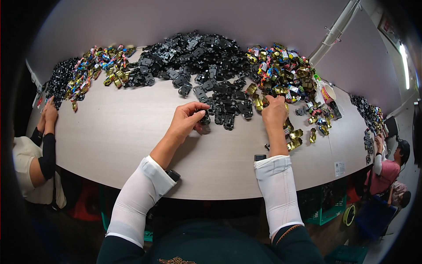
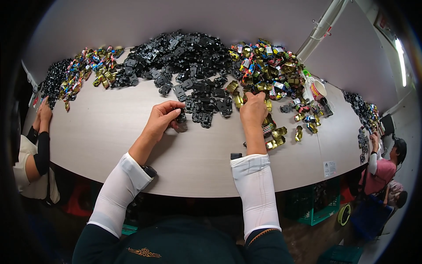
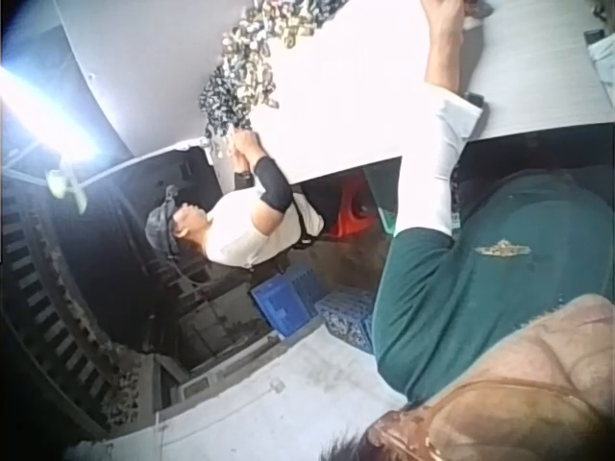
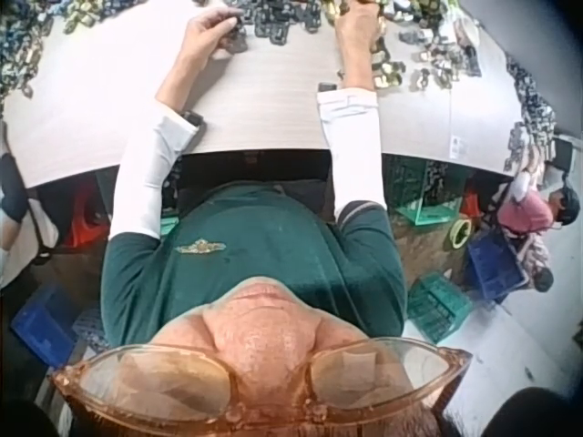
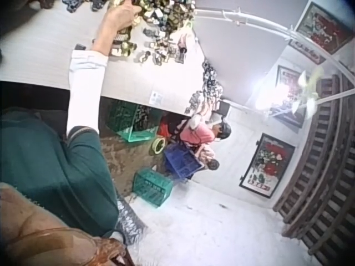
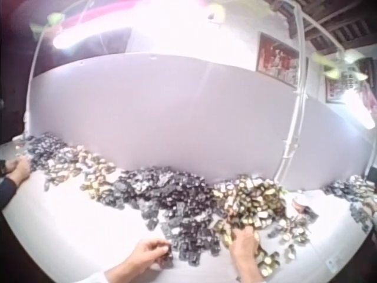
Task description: Assembling small plastic toy cars from various components on a manufacturing assembly line.
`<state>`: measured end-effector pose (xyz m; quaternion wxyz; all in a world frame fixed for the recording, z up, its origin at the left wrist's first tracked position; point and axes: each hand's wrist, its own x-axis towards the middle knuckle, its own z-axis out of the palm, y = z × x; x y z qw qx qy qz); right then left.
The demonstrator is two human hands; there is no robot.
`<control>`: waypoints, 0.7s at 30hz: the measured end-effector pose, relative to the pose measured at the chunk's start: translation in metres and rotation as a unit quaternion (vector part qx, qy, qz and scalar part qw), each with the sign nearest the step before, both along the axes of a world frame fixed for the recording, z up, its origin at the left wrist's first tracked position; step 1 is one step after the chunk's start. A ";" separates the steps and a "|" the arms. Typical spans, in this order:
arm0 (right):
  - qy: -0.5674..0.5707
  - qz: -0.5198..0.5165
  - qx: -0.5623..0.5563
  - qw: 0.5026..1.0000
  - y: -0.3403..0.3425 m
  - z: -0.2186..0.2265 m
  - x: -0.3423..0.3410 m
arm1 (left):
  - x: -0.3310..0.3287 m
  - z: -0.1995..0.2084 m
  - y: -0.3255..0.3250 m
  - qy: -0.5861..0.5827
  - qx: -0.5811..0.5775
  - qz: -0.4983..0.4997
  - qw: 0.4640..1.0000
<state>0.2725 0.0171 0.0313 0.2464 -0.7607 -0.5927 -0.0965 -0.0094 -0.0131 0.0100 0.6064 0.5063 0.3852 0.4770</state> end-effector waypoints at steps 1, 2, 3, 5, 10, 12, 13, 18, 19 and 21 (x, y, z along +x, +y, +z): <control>-0.012 -0.002 -0.001 1.000 0.002 -0.006 0.005 | 0.000 0.000 0.000 -0.001 -0.002 -0.001 1.000; -0.023 -0.003 -0.003 1.000 0.004 -0.010 0.008 | 0.001 0.001 0.000 -0.002 -0.004 -0.002 1.000; -0.023 -0.004 -0.003 1.000 0.005 -0.010 0.008 | 0.001 0.001 0.000 -0.002 -0.004 -0.003 1.000; -0.015 -0.013 -0.034 0.999 0.005 -0.008 0.008 | 0.001 0.001 0.000 0.005 -0.003 -0.004 1.000; 0.109 0.077 0.075 0.988 0.005 0.001 -0.001 | -0.004 0.000 -0.001 0.007 0.002 0.000 1.000; 0.180 0.139 0.110 0.967 0.003 0.000 -0.007 | 0.001 0.003 -0.001 0.005 0.003 -0.001 1.000; 0.280 0.249 0.095 0.922 0.000 0.001 -0.021 | 0.002 0.007 -0.003 -0.003 -0.006 -0.002 1.000; 0.377 0.461 -0.021 0.803 -0.031 0.010 -0.093 | 0.001 0.007 -0.002 -0.044 -0.047 0.001 0.998; 0.359 0.459 -0.031 0.812 -0.032 0.005 -0.098 | -0.002 0.007 0.000 -0.049 -0.049 -0.019 0.997; 0.337 0.464 -0.015 0.819 -0.031 0.002 -0.099 | -0.004 0.008 -0.001 -0.050 -0.043 -0.024 0.998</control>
